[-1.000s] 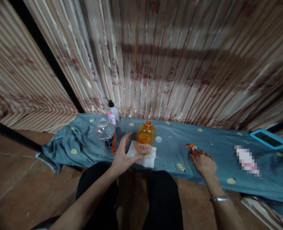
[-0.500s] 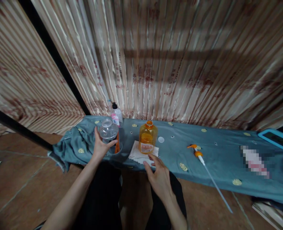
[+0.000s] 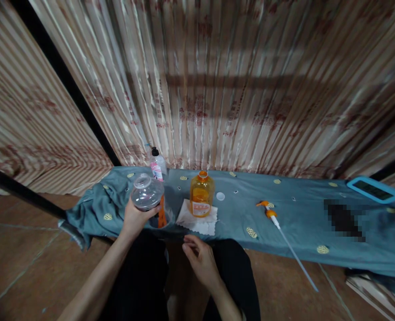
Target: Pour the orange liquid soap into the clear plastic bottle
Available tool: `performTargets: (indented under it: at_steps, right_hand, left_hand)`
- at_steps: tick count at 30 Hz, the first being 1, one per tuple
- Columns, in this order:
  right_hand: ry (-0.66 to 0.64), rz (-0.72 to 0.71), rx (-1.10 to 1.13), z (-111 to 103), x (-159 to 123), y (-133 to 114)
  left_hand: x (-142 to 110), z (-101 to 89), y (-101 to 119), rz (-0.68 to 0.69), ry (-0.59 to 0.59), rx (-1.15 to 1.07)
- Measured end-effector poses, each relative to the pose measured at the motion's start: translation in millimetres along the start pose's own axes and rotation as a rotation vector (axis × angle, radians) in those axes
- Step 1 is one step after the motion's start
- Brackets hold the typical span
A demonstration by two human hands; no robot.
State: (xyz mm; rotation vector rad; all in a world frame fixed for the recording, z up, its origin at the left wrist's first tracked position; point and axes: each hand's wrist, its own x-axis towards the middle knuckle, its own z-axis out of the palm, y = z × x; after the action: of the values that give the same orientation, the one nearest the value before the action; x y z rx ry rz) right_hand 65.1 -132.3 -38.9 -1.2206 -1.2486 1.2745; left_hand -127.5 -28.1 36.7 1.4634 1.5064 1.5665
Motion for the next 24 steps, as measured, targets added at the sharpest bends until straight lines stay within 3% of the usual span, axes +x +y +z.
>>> performTargets:
  at_steps: [4,8,12,15,21,24]
  right_hand:
    - [0.015,0.048,0.392,-3.0,-3.0,-3.0]
    - [-0.095,0.077,0.802,-9.5,-8.4,-7.3]
    - [-0.268,0.176,1.008,-21.5,-19.0,-10.5]
    - [-0.258,0.153,1.119,-27.9,-28.7,-11.0]
    - [-0.188,0.064,1.216,-29.8,-40.1,-23.6]
    - [-0.139,0.023,1.245,-31.9,-43.1,-31.0]
  left_hand:
    - [-22.0,-5.0,33.8,0.03,-0.2,-0.118]
    - [-43.5,1.3,64.0,-0.035,-0.505,-0.401]
    - [-59.1,15.9,86.3,-0.166,-0.7,-0.628]
    - [-64.6,26.6,97.0,-0.201,-0.834,-0.639]
    - [-62.5,44.3,100.7,-0.177,-0.934,-0.682]
    - [-46.5,54.6,89.2,-0.033,-0.728,-0.695]
